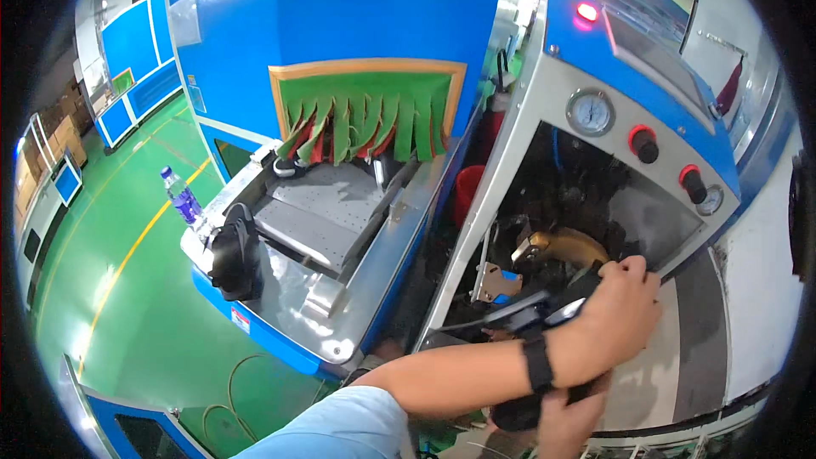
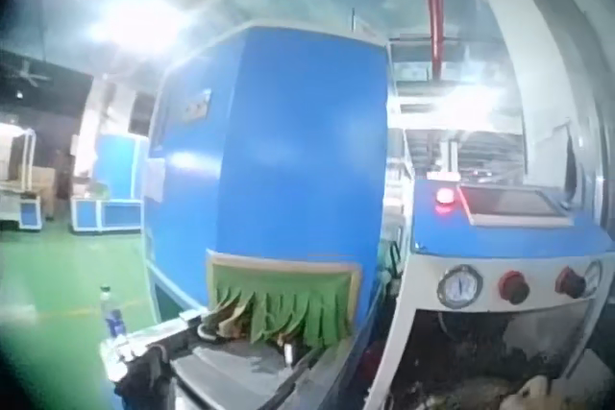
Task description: Operating a lasting machine and placing sneakers on a conveyor belt in a shoe factory.
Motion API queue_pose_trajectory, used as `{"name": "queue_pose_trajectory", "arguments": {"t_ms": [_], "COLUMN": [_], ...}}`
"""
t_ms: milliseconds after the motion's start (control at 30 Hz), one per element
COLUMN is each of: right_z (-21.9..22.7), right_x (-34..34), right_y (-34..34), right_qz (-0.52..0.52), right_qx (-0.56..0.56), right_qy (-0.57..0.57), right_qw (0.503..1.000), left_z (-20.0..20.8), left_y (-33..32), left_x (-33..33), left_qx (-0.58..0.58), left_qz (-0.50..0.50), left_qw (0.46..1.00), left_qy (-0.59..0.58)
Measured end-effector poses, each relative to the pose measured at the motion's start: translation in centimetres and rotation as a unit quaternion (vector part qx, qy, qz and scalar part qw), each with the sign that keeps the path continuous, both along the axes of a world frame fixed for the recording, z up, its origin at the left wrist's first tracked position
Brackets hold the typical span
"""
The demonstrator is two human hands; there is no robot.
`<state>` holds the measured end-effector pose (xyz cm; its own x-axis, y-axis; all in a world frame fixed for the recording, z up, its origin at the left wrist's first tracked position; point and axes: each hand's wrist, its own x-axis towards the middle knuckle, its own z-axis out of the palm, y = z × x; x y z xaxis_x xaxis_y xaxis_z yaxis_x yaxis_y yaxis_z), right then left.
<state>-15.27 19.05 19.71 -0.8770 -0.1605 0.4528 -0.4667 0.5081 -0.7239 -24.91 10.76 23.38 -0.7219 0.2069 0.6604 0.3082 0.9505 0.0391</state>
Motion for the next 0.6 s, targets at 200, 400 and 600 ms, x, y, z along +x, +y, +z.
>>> {"name": "queue_pose_trajectory", "arguments": {"t_ms": [200, 400, 600], "right_z": [-6.7, -0.7, 0.4], "right_x": [0.5, 1.4, 0.0], "right_y": [3.0, 2.4, 0.0], "right_qz": [0.041, 0.065, -0.062], "right_qx": [-0.232, -0.053, 0.103], "right_qy": [-0.026, -0.058, 0.007], "right_qw": [0.971, 0.995, 0.993], "left_z": [0.0, 0.8, 5.1], "left_y": [1.0, 2.1, 0.8], "left_x": [0.2, -0.7, -1.2], "left_qx": [0.075, -0.003, -0.016], "left_qz": [-0.021, 0.082, 0.056], "left_qw": [0.997, 0.995, 0.958], "left_qy": [0.0, -0.061, -0.279]}}
